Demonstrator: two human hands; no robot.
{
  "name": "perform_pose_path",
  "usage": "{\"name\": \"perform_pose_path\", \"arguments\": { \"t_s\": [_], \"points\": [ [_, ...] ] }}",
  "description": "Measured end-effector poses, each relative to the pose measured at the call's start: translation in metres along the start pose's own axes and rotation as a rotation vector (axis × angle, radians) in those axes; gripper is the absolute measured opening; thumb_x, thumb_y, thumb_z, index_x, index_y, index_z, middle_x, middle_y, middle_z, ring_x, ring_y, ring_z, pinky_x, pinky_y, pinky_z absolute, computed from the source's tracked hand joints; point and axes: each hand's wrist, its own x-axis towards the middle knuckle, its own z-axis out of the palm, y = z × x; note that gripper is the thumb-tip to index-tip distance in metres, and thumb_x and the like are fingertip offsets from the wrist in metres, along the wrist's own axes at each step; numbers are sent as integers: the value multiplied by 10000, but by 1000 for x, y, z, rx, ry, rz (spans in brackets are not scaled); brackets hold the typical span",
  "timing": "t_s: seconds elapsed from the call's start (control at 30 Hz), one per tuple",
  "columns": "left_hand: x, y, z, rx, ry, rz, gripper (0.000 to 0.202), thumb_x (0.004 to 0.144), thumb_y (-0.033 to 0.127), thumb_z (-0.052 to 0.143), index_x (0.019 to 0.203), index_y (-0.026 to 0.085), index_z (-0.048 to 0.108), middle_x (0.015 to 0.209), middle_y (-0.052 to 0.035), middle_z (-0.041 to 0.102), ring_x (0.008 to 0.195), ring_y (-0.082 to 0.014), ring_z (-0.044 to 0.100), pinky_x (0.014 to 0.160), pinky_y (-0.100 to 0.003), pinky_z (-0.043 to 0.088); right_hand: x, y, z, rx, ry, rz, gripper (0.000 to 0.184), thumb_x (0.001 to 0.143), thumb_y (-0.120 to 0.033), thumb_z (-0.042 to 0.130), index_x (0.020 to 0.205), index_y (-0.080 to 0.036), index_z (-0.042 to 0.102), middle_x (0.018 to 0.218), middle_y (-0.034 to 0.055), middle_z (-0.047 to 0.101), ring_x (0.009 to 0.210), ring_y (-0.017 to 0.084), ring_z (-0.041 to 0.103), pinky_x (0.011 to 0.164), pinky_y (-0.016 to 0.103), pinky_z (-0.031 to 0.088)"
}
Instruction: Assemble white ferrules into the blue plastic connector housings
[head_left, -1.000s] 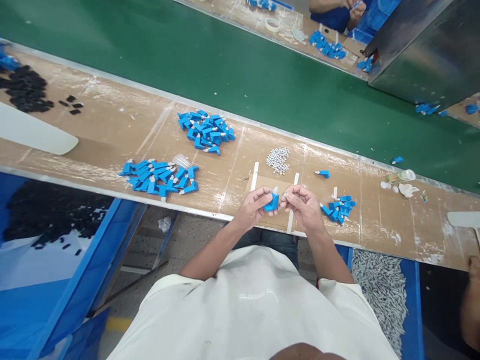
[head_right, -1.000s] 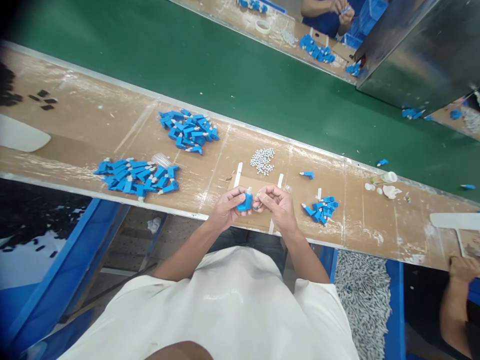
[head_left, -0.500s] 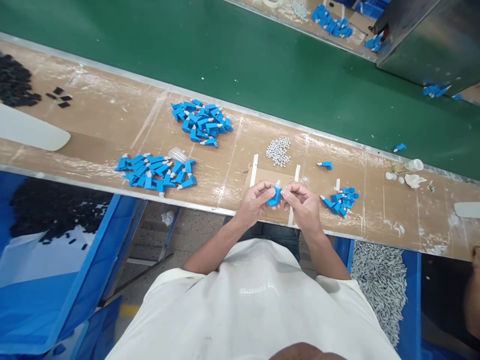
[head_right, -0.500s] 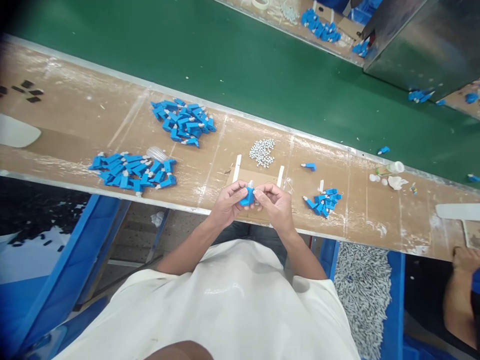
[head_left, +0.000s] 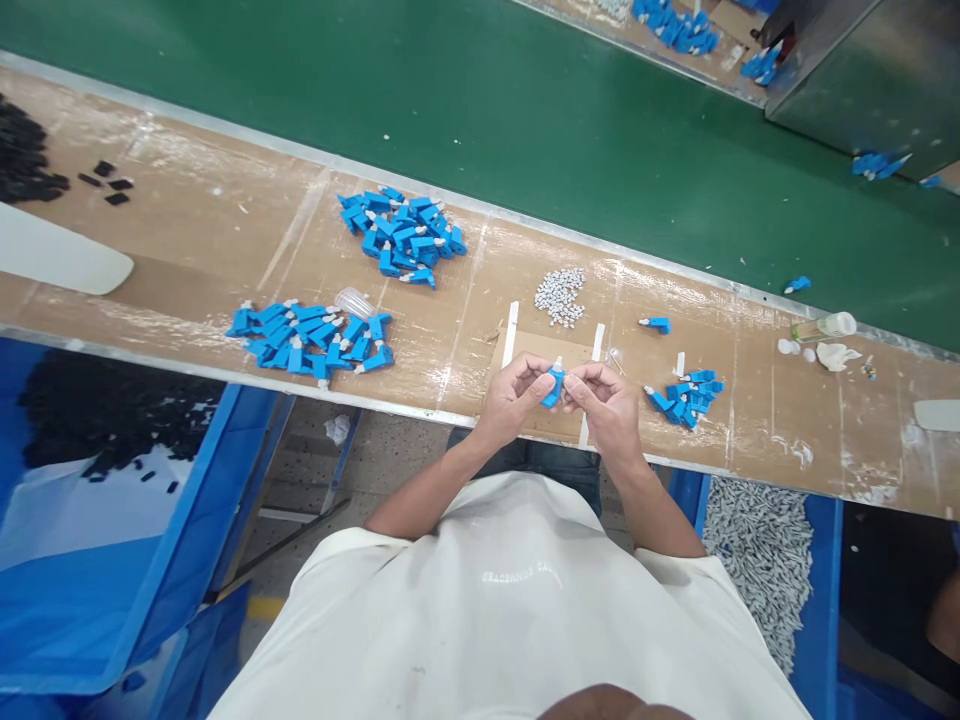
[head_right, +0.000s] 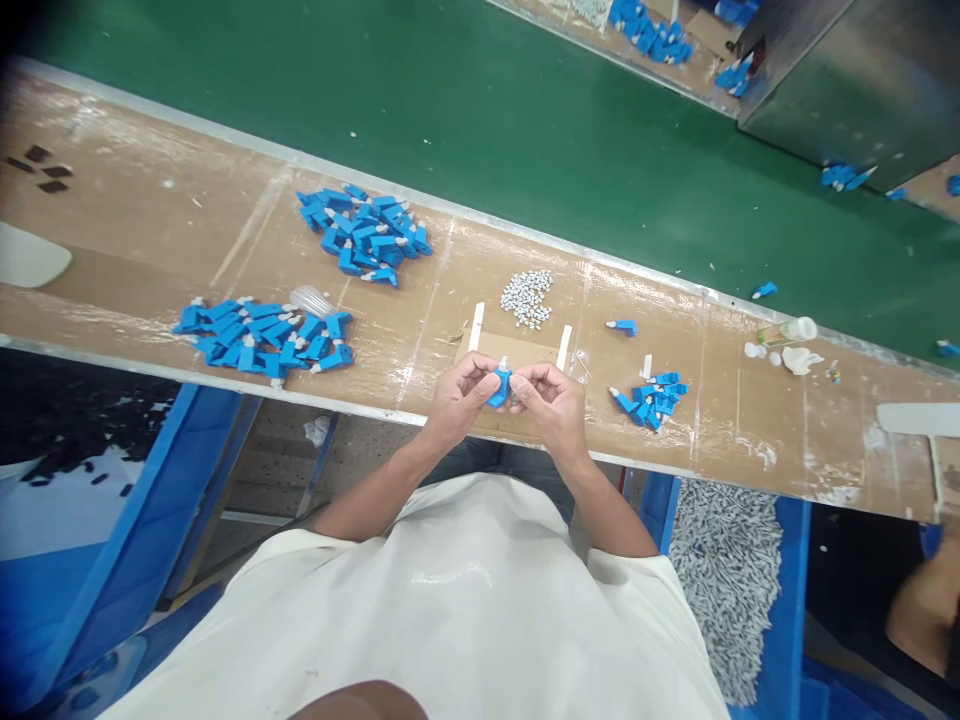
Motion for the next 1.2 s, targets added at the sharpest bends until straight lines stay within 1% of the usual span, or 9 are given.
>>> {"name": "perform_pose_path", "arguments": {
  "t_s": [0.2,0.47,0.63,0.73,0.83,0.97,1.03,1.1,1.2],
  "points": [
    [0,7,-1,-27,-121,-70,432,828,559,778,896,167,611,691,12,675,548,-99,603,567,-235,488,3,3,-5,203,-57,167,490,569,-501,966,923,-211,791,618,-34,644,521,101,568,446,219,511],
    [0,10,-7,19,-204,-63,442,828,571,773,882,167,601,725,-2,669,584,-110,618,560,-234,502,1,8,-8,269,-43,243,445,482,-455,1002,829,-231,838,677,-19,668,528,81,545,398,192,474],
    [2,9,-5,52,-234,-79,461,835,599,749,882,168,594,740,-21,678,610,-128,625,589,-265,514,4,16,-12,230,-50,260,445,522,-447,982,880,-230,832,712,2,706,554,103,566,429,217,487],
    [13,17,-16,192,-237,-55,457,852,607,715,908,164,619,756,-33,689,633,-138,632,607,-271,520,8,19,-20,202,-37,251,467,576,-435,960,980,-245,822,814,27,749,612,122,600,477,229,505],
    [42,38,-52,538,-74,84,357,887,523,683,905,169,643,745,-24,675,658,-142,629,646,-270,514,9,18,-38,169,-16,233,459,635,-434,932,1046,-269,811,900,40,753,643,114,601,485,214,487],
    [92,75,-125,1145,386,281,132,906,318,644,905,186,643,858,-64,688,830,-204,654,838,-343,522,5,19,-67,131,34,205,381,637,-452,935,948,-262,827,837,37,720,626,99,578,456,190,446],
    [109,86,-154,1326,447,276,80,884,254,655,922,184,651,970,-104,690,915,-242,660,918,-386,509,1,20,-77,121,68,198,387,615,-473,947,913,-256,829,790,33,704,619,97,575,449,184,438],
    [115,88,-170,1389,485,280,133,899,261,651,1001,177,653,1079,-129,678,942,-251,658,937,-403,507,-1,21,-84,97,88,181,388,615,-488,945,899,-251,827,771,34,703,612,102,579,450,192,442],
    [104,77,-169,1392,563,346,217,966,317,592,1113,160,628,1172,-146,655,958,-240,655,928,-402,512,-2,21,-94,29,119,121,366,647,-495,922,895,-247,816,778,37,716,600,114,583,452,218,448]
  ]
}}
